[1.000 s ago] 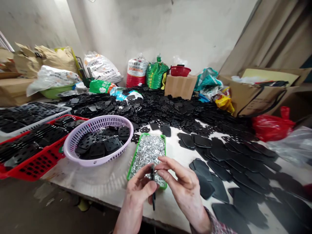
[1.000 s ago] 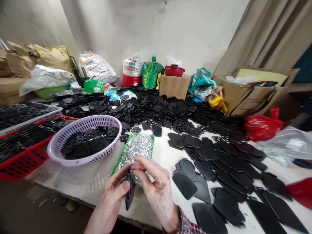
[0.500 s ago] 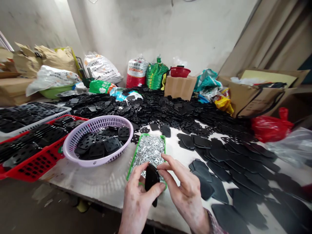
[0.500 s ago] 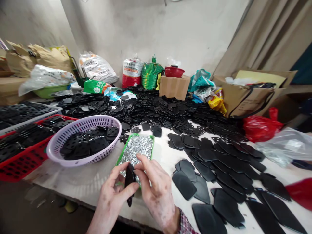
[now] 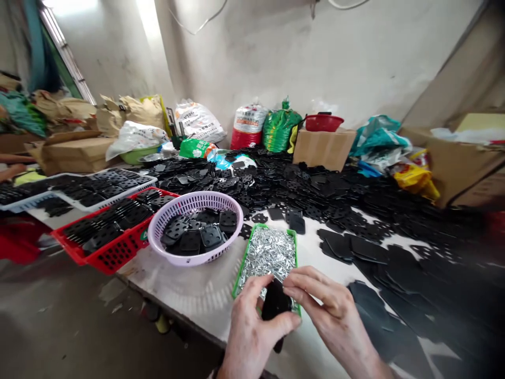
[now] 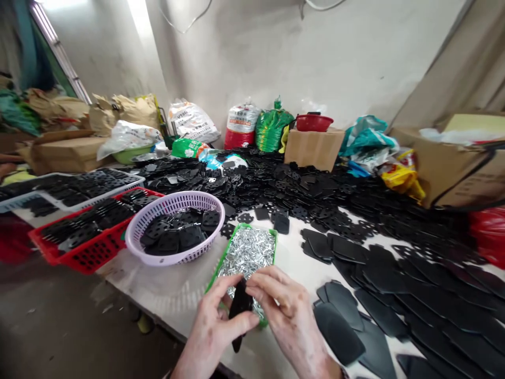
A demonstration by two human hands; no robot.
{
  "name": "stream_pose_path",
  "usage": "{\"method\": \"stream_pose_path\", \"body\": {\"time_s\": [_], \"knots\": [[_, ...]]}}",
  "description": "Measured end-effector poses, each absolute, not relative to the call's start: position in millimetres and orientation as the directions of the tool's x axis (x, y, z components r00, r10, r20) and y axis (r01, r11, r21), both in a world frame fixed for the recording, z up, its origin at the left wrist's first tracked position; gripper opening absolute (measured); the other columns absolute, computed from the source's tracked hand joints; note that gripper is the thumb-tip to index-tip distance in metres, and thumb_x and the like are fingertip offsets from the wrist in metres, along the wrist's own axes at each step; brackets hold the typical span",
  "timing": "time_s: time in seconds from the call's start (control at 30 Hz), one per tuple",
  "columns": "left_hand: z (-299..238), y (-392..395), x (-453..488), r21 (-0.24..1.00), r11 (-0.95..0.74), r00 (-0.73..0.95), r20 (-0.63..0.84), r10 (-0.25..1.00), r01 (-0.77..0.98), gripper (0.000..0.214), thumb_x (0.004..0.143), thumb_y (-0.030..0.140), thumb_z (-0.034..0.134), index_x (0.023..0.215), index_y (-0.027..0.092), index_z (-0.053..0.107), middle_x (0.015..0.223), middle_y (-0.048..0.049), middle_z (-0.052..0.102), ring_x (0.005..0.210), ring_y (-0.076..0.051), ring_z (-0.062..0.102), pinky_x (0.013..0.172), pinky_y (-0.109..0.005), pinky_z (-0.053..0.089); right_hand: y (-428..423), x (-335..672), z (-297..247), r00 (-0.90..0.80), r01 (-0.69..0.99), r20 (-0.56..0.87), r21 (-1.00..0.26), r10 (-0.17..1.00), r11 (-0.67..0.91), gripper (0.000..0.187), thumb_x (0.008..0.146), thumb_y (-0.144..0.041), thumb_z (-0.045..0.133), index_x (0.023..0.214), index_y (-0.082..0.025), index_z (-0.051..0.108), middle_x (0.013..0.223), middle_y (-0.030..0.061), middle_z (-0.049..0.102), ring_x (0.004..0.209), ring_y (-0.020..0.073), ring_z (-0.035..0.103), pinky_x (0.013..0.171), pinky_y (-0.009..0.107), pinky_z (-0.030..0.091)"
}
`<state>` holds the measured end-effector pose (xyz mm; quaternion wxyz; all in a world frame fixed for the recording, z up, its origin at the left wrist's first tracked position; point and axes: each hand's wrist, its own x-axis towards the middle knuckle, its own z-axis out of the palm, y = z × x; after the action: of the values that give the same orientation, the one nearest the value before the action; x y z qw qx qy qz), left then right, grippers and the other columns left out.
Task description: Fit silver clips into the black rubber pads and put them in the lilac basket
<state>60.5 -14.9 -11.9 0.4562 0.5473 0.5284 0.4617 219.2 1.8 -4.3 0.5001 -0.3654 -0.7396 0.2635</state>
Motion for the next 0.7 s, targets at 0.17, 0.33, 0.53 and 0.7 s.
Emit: {"method": "stream_pose_path", "body": {"time_s": [0.17, 0.33, 0.53, 0.7], "knots": [[-18, -11, 52, 0.945, -0.134, 0.089, 0.112, 0.99, 0.298, 0.056, 0.063, 0.023, 0.082, 0.116, 0.023, 0.065, 0.109, -0.0033, 0.067, 0.102, -0.024, 0.062, 0.089, -0.034, 0.047, 0, 224, 19, -0.489, 0.492, 0.34, -0.653, 0.803, 0.576, 0.029, 0.096, -0.004, 0.041, 0.089, -0.019, 0.065, 0.09, 0.0046, 0.06, 0.077, 0.0172, 0.061, 0.067, 0.024, 0.049], [-17, -9, 47, 0.919, -0.173, 0.103, 0.145, 0.984, 0.355, 0.054, 0.067, 0.027, 0.08, 0.118, 0.024, 0.063, 0.114, -0.0037, 0.065, 0.104, -0.024, 0.06, 0.092, -0.035, 0.045, -4, 218, 35, -0.551, 0.678, 0.293, -0.39, 0.782, 0.623, 0.035, 0.084, 0.008, 0.042, 0.092, -0.017, 0.065, 0.083, 0.005, 0.059, 0.073, 0.0192, 0.057, 0.064, 0.028, 0.045], [-3, -8, 42, 0.954, -0.017, 0.067, -0.004, 0.998, 0.3, 0.05, 0.07, 0.035, 0.076, 0.117, 0.023, 0.065, 0.108, -0.0032, 0.066, 0.087, -0.022, 0.059, 0.078, -0.034, 0.046, -2, 218, 16, -0.416, 0.609, 0.462, -0.499, 0.784, 0.617, 0.036, 0.087, 0.001, 0.05, 0.112, -0.019, 0.067, 0.088, 0.0056, 0.067, 0.078, 0.0219, 0.062, 0.071, 0.032, 0.049], [-4, -8, 41, 0.973, 0.084, 0.098, -0.107, 0.989, 0.213, 0.057, 0.069, 0.044, 0.076, 0.12, 0.02, 0.064, 0.111, -0.0042, 0.066, 0.075, -0.018, 0.054, 0.068, -0.031, 0.044, 0, 216, 2, -0.098, 0.201, 0.469, -0.855, 0.878, 0.479, 0.008, 0.089, -0.015, 0.069, 0.086, -0.021, 0.074, 0.086, 0.0017, 0.072, 0.079, 0.0191, 0.068, 0.071, 0.023, 0.053]]}}
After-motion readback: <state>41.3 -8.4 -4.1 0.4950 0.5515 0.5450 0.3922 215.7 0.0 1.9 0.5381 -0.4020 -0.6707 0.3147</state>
